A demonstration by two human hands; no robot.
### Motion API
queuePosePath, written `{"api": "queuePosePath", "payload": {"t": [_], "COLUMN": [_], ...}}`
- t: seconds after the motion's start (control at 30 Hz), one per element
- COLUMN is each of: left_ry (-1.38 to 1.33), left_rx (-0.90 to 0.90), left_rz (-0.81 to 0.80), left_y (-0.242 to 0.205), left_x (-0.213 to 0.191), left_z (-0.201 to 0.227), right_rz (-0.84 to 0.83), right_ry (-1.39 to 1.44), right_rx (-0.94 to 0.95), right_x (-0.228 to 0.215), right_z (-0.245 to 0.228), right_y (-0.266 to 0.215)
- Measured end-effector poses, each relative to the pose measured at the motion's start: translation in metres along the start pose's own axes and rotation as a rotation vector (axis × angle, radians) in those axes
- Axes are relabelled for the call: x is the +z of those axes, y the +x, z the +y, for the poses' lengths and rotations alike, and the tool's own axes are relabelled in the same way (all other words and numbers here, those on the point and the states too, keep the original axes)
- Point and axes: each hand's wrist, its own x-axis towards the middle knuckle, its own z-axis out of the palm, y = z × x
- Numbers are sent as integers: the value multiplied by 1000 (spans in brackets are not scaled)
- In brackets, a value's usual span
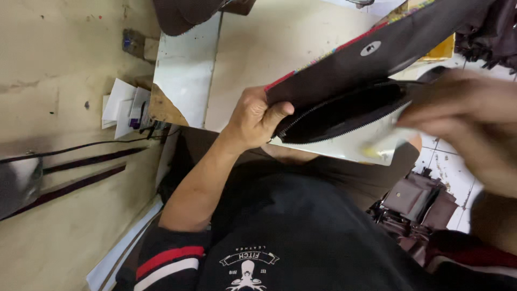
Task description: The person applies glue to the inner seams of a brown leather bag using a brush, dipping the brush into a glue container multiple times. They then move the bag aside and apply glue to a small piece of white material.
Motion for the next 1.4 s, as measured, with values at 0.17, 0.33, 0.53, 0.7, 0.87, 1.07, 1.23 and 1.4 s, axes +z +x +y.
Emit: {"api": "queuePosePath", "payload": {"t": [0.17,0.33,0.53,0.7,0.87,1.07,1.23,1.4], "left_ry": [-16,-40,-128,83,67,163,149,179], "left_rx": [-76,-279,-386,-371,-364,-338,-328,-291], "left_rz": [-64,98,266,375,419,468,515,486], "left_y": [-7,-17,-12,-15,-15,-23,-25,-27], "left_x": [8,23,28,38,39,44,44,45], "left_z": [14,15,26,22,25,18,18,16], "right_rz": [-9,2,-14,10,38,125,144,92], "right_ry": [49,130,95,210,221,149,69,143], "right_rx": [-33,-48,16,-16,37,16,8,52], "right_x": [73,92,99,107,111,122,130,123], "right_z": [-32,-27,-24,-28,-29,-26,-22,-21], "right_y": [38,39,32,38,38,37,36,35]}}
